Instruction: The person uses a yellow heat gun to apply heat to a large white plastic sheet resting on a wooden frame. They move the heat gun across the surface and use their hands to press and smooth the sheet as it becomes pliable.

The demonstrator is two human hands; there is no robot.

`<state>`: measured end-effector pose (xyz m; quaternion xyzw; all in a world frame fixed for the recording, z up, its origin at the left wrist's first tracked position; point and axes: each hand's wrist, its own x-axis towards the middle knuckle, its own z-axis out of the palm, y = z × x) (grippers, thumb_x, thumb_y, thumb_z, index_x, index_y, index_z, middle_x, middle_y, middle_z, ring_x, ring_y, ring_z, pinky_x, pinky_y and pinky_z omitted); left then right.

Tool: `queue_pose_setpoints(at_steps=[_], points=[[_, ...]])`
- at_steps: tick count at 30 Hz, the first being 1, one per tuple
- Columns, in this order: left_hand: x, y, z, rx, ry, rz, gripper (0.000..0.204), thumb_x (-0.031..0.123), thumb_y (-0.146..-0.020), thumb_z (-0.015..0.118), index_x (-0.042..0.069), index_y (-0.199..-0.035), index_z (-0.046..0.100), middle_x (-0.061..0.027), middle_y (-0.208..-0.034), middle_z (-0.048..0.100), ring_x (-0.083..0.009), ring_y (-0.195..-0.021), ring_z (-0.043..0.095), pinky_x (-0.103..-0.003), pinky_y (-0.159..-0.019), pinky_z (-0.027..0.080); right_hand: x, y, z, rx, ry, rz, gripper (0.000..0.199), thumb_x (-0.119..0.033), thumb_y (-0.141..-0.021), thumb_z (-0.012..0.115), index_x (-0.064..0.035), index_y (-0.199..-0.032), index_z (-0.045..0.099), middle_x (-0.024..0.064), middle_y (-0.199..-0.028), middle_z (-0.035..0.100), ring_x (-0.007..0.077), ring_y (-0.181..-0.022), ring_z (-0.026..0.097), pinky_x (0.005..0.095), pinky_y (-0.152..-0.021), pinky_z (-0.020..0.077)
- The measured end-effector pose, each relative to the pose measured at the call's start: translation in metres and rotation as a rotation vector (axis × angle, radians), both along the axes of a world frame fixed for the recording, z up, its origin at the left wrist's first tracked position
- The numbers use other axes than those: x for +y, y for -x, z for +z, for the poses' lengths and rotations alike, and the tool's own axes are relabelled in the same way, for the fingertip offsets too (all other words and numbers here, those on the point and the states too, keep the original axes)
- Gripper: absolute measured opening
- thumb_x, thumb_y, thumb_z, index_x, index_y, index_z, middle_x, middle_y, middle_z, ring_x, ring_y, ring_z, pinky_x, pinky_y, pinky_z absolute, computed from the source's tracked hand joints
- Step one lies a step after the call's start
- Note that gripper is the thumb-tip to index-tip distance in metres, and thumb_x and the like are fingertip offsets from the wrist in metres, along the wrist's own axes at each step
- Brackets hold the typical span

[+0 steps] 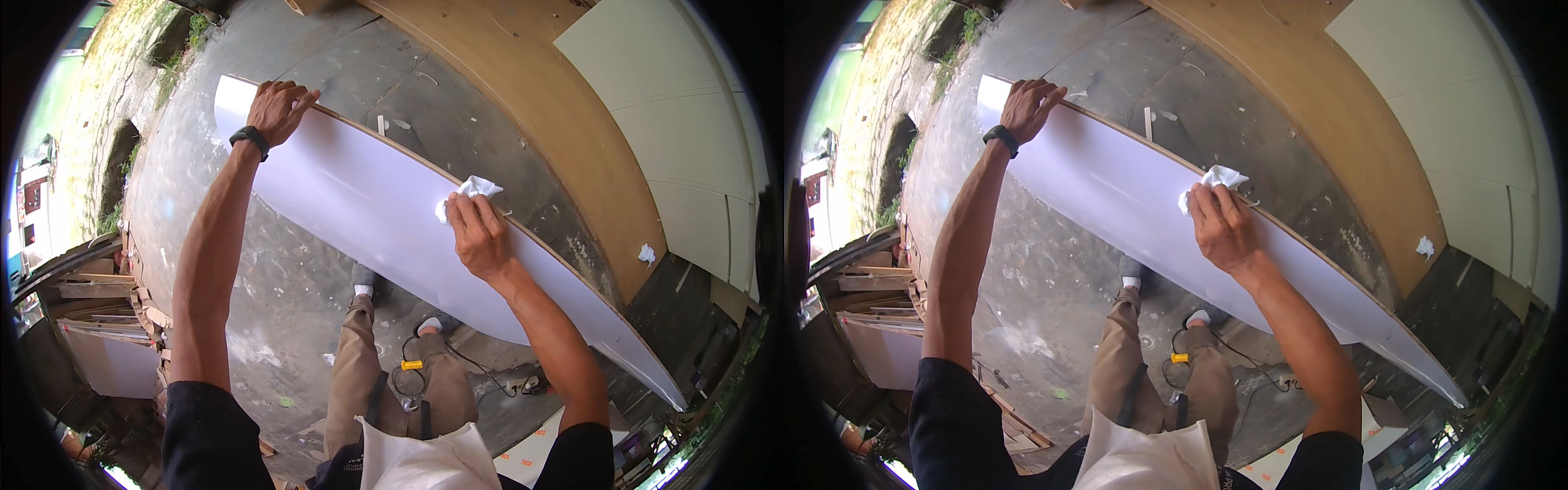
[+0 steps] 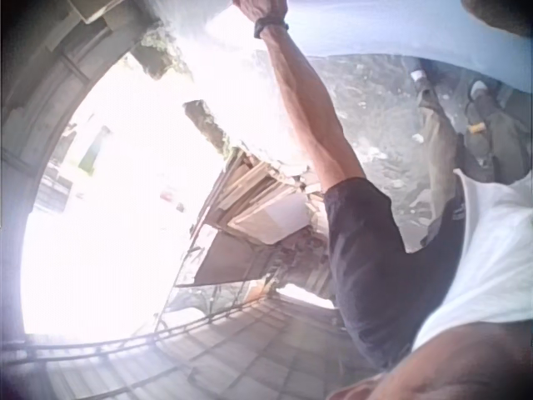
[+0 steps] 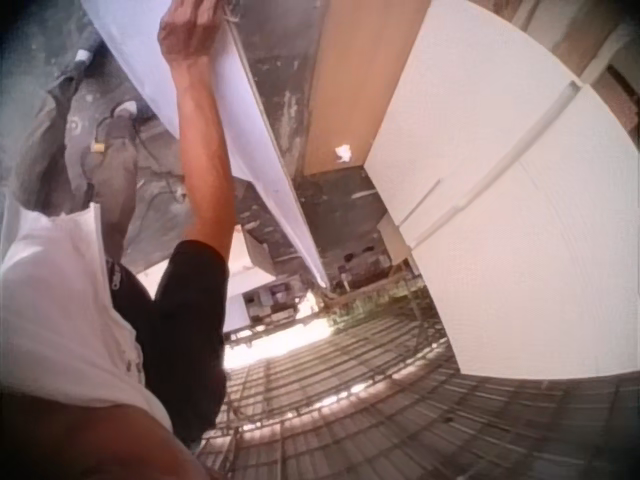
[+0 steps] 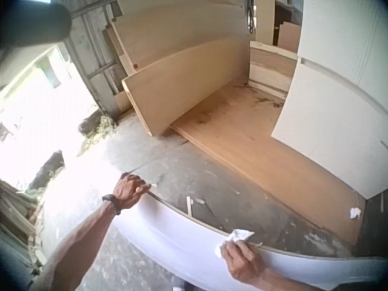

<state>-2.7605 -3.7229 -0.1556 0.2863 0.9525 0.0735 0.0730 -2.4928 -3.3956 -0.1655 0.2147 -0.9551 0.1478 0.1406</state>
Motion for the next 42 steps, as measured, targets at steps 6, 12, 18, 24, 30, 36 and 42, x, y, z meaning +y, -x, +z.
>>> queue_pose_setpoints(at_steps=[6, 12, 18, 24, 30, 36, 42], points=[[-0.024, 0.016, -0.018, -0.141, -0.297, 0.032, 0.055, 0.044, -0.102, 0.039, 0.002, -0.094, 0.074, -0.0155, -0.094, 0.072, -0.0311, -0.091, 0.063, -0.045, -0.090, 0.046, -0.041, 0.039, -0.010, 0.089, -0.003, 0.002, 0.020, -0.002, -0.080, 0.063, 0.0072, -0.096, 0.069, 0.0104, -0.098, 0.064, 0.0235, -0.083, 0.060, 0.0332, -0.069, 0.0536], [-0.021, 0.019, -0.025, -0.250, -0.491, 0.140, 0.055, 0.047, -0.098, 0.046, 0.002, -0.091, 0.078, -0.0160, -0.090, 0.074, -0.0309, -0.084, 0.067, -0.042, -0.082, 0.052, -0.085, 0.085, -0.016, 0.134, 0.036, 0.004, 0.016, -0.003, -0.080, 0.065, 0.0047, -0.094, 0.070, 0.0079, -0.096, 0.064, 0.0219, -0.080, 0.059, 0.0317, -0.065, 0.0526], [-0.033, 0.027, -0.022, -0.285, -0.534, 0.156, 0.064, 0.053, -0.098, 0.043, 0.000, -0.088, 0.077, -0.0174, -0.086, 0.075, -0.0311, -0.078, 0.068, -0.039, -0.077, 0.053, -0.135, 0.131, -0.016, 0.172, 0.043, -0.001, 0.014, -0.003, -0.078, 0.063, 0.0036, -0.090, 0.068, 0.0069, -0.091, 0.060, 0.0219, -0.078, 0.057, 0.0317, -0.063, 0.0526], [-0.039, 0.033, -0.010, -0.391, -0.724, 0.152, 0.066, 0.053, -0.102, 0.040, -0.001, -0.086, 0.075, -0.0185, -0.086, 0.074, -0.0330, -0.082, 0.069, -0.040, -0.078, 0.053, -0.185, 0.179, -0.016, 0.191, 0.018, 0.004, 0.013, -0.003, -0.076, 0.062, 0.0021, -0.087, 0.067, 0.0072, -0.089, 0.057, 0.0220, -0.077, 0.057, 0.0325, -0.063, 0.0525], [-0.085, 0.061, -0.017, 0.063, -0.809, 0.295, 0.038, 0.035, -0.098, 0.055, 0.001, -0.101, 0.073, -0.0177, -0.094, 0.071, -0.0351, -0.084, 0.065, -0.044, -0.081, 0.052, -0.219, 0.208, -0.024, 0.229, 0.004, -0.020, 0.009, -0.003, -0.076, 0.063, 0.0001, -0.084, 0.066, 0.0058, -0.084, 0.055, 0.0216, -0.075, 0.056, 0.0322, -0.063, 0.0526], [-0.144, 0.104, -0.038, -0.261, -0.612, 0.631, 0.060, 0.049, -0.083, 0.075, 0.002, -0.120, 0.065, -0.0210, -0.102, 0.071, -0.0307, -0.095, 0.070, -0.041, -0.084, 0.054, -0.263, 0.245, -0.027, 0.195, 0.044, 0.030, 0.003, -0.001, -0.077, 0.063, 0.0001, -0.080, 0.065, 0.0072, -0.084, 0.056, 0.0221, -0.077, 0.057, 0.0322, -0.063, 0.0546], [-0.141, 0.106, -0.040, -0.309, -0.735, 0.612, 0.050, 0.038, -0.084, 0.080, 0.003, -0.116, 0.065, -0.0148, -0.085, 0.073, -0.0211, -0.073, 0.072, -0.033, -0.066, 0.057, -0.249, 0.236, -0.023, 0.180, 0.017, 0.047, 0.002, -0.001, -0.079, 0.063, 0.0010, -0.079, 0.062, 0.0087, -0.086, 0.056, 0.0242, -0.081, 0.058, 0.0326, -0.065, 0.0571]])
